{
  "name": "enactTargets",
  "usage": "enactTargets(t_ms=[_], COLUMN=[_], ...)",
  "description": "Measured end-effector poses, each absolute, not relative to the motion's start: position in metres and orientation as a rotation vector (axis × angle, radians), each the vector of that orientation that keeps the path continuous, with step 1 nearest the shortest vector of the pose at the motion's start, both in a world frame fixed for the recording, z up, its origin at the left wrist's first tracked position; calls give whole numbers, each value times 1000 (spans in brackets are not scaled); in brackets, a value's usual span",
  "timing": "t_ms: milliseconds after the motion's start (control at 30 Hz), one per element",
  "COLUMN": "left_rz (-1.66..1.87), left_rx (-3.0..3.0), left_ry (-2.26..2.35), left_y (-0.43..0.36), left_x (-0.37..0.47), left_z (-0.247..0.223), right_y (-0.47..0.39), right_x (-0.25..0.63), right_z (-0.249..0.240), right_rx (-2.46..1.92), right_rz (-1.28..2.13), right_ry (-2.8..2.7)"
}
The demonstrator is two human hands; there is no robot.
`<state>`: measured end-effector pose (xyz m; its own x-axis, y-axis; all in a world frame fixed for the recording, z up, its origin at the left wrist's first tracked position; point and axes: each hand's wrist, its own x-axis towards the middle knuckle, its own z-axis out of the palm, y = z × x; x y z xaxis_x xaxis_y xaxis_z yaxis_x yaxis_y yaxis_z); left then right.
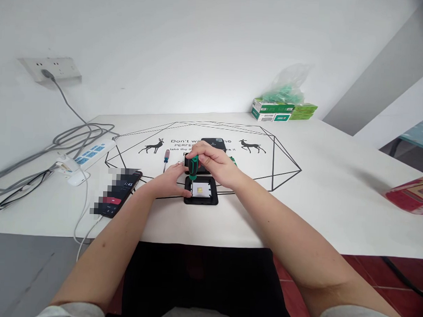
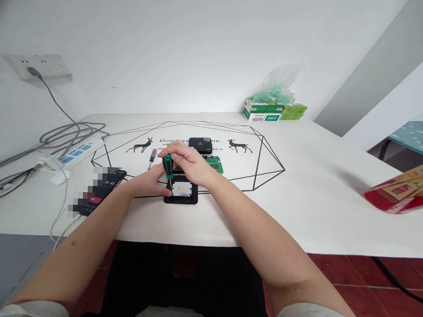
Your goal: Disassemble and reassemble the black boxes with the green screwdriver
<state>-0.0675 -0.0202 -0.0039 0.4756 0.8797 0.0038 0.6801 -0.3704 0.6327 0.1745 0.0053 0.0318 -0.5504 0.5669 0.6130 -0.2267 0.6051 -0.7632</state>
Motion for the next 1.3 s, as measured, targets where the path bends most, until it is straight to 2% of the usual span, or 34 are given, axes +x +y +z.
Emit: enactTargets(t_ms=[367,567,933,1167,1300], left_rz=[357,328,383,345,360], left_rx=[2135,2115,2106,2112,2136], left_ry=[1362,1388,1399,1475,1454], left_y=[-21,-24,-27,-28,-28], left_x=[-66,-63,-62,-59,-59], left_z=[-1,4,6,10,10], right_y=[-13,-15,-15,-6,-7], right_x=[182,174,175,177,176], right_z=[53,50,43,43,40], right_rx=[-208,-243,-436,-322,-359], right_rz=[544,585,920,663,630], right_ry=[-2035,-1949,-2003,-2081,-2088])
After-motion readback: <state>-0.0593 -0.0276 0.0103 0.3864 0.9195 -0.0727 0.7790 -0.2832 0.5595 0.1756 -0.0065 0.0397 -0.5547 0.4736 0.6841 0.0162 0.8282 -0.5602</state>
